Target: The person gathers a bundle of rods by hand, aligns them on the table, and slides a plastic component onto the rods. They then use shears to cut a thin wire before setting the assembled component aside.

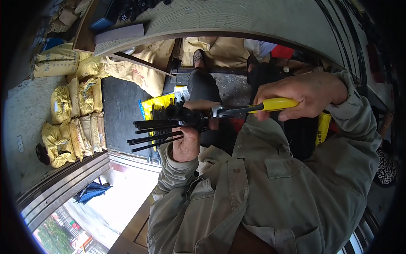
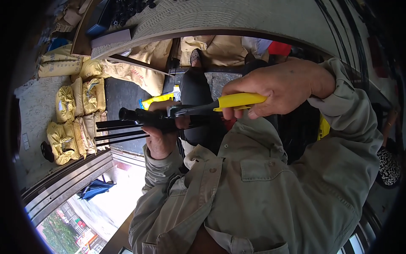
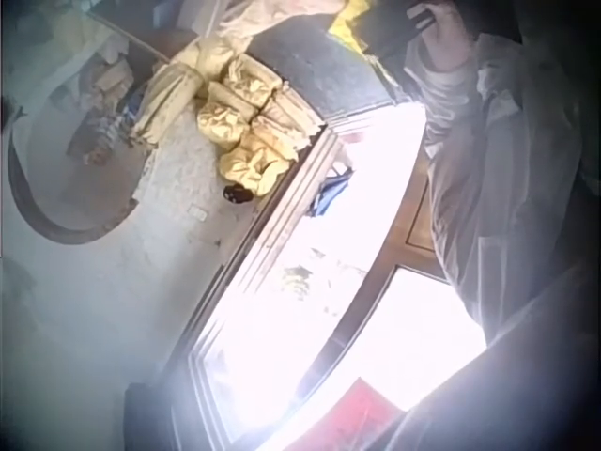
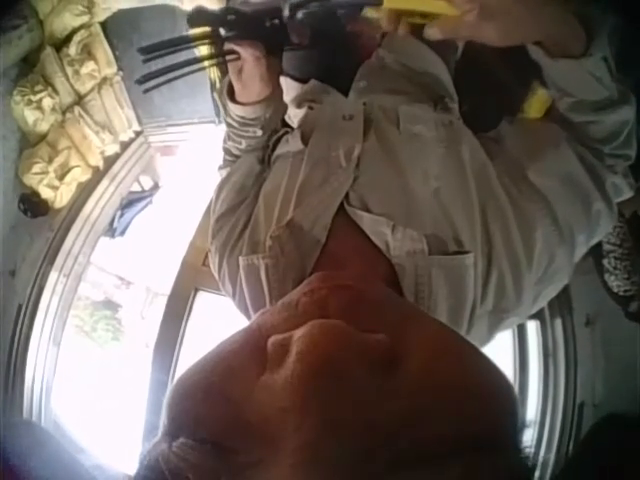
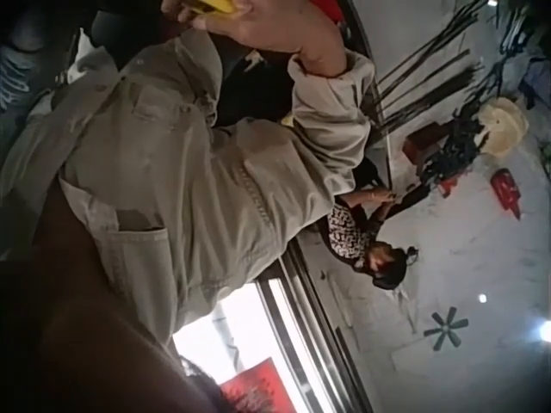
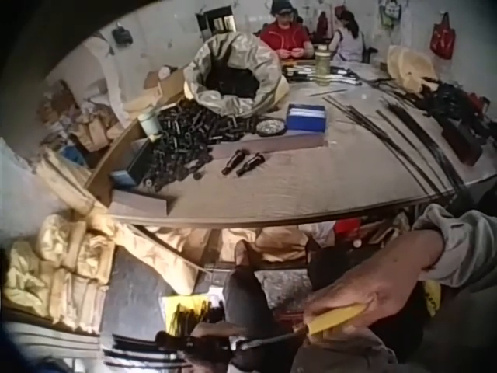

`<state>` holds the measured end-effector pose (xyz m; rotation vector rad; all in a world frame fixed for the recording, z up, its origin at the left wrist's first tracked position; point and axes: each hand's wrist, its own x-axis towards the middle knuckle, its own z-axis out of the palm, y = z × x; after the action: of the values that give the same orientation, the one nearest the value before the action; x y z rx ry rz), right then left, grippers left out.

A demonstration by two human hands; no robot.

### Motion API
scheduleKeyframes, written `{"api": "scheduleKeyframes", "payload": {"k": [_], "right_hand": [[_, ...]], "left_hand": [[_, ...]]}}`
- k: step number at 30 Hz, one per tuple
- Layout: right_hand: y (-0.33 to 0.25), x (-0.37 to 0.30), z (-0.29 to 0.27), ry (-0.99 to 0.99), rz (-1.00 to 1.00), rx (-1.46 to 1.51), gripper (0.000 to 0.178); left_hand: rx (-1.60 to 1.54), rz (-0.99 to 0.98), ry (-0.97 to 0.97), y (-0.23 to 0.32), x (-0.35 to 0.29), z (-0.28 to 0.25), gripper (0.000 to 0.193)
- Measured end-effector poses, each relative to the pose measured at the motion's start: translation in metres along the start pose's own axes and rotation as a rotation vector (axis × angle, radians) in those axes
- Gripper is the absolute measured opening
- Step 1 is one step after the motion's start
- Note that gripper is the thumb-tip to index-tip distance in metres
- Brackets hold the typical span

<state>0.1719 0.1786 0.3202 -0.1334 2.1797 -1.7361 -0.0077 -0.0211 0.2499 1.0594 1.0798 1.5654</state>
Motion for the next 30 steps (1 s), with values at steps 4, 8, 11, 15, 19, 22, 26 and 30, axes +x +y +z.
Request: {"api": "scheduleKeyframes", "payload": {"k": [4,8,11,15,19,22,26,30], "right_hand": [[-0.025,0.002,-0.007,-0.051,0.273,0.121,0.018],[-0.038,0.006,-0.019,-0.094,0.404,0.008,0.015],[-0.040,0.012,-0.024,-0.114,0.418,-0.088,0.015],[-0.043,0.017,-0.028,-0.085,0.387,-0.165,0.015],[-0.014,0.012,-0.001,0.154,0.115,-0.336,0.020],[0.009,0.010,-0.014,0.507,0.041,-0.735,0.034],[0.046,0.002,-0.052,0.849,0.361,-1.238,0.036],[0.086,-0.013,-0.080,1.205,0.013,-1.567,0.030]], "left_hand": [[-0.008,0.065,-0.021,-0.005,0.001,0.002,0.063],[-0.052,0.122,-0.044,-0.008,0.002,0.002,0.057],[-0.002,0.067,0.011,-0.011,-0.003,0.000,0.050],[-0.063,0.091,-0.034,-0.016,0.008,-0.007,0.044],[0.149,0.026,0.263,-0.026,0.015,0.001,0.041],[0.274,0.049,0.475,-0.043,0.013,-0.008,0.039],[0.180,0.246,0.399,-0.040,0.012,0.005,0.027],[0.064,0.514,0.389,-0.014,0.032,0.026,0.024]]}}
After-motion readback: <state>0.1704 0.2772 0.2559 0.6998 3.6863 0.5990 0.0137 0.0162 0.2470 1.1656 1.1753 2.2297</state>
